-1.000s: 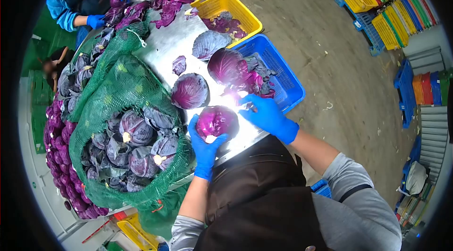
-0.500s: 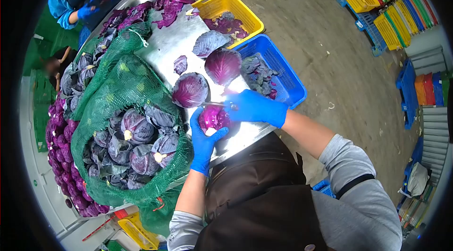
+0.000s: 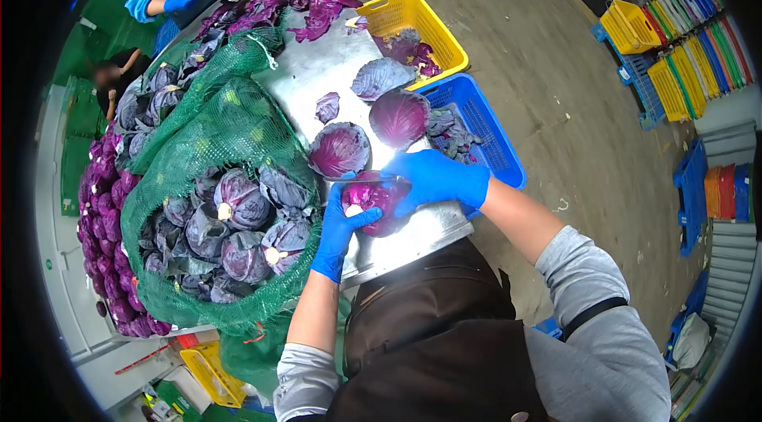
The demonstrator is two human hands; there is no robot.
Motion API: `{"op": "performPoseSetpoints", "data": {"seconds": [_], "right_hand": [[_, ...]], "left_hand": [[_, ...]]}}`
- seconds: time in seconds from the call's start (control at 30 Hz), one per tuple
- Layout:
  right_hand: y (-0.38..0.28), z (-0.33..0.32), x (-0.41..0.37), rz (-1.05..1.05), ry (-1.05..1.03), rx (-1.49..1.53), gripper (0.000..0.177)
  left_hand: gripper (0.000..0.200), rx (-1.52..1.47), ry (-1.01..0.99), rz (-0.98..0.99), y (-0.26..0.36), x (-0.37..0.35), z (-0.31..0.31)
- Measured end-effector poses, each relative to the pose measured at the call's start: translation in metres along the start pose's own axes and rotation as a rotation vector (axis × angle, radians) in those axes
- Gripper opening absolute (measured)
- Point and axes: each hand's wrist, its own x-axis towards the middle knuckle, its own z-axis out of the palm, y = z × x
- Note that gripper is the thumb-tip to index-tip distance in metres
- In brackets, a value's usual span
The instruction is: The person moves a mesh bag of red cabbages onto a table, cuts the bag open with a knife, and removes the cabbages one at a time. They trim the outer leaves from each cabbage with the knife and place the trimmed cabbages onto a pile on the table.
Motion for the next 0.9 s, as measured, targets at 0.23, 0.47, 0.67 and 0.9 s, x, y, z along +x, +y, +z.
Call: {"op": "performPoseSetpoints", "data": {"seconds": [0.23,0.47,0.67,0.9], "right_hand": [[0.045,-0.020,-0.027,0.250,0.070,0.301,0.038],[0.034,-0.007,-0.008,0.277,0.240,0.579,0.041],[0.022,0.005,-0.005,0.197,-0.028,0.158,0.030],[0.017,0.034,-0.005,0.178,0.223,0.170,0.028]], "left_hand": [[0.080,-0.302,0.177,-0.014,-0.020,0.004,-0.016],[0.096,0.273,0.074,0.329,-0.020,-0.009,0.015],[0.101,0.461,0.335,0.286,-0.044,-0.036,0.028],[0.092,-0.093,0.403,0.147,-0.029,-0.045,0.028]]}}
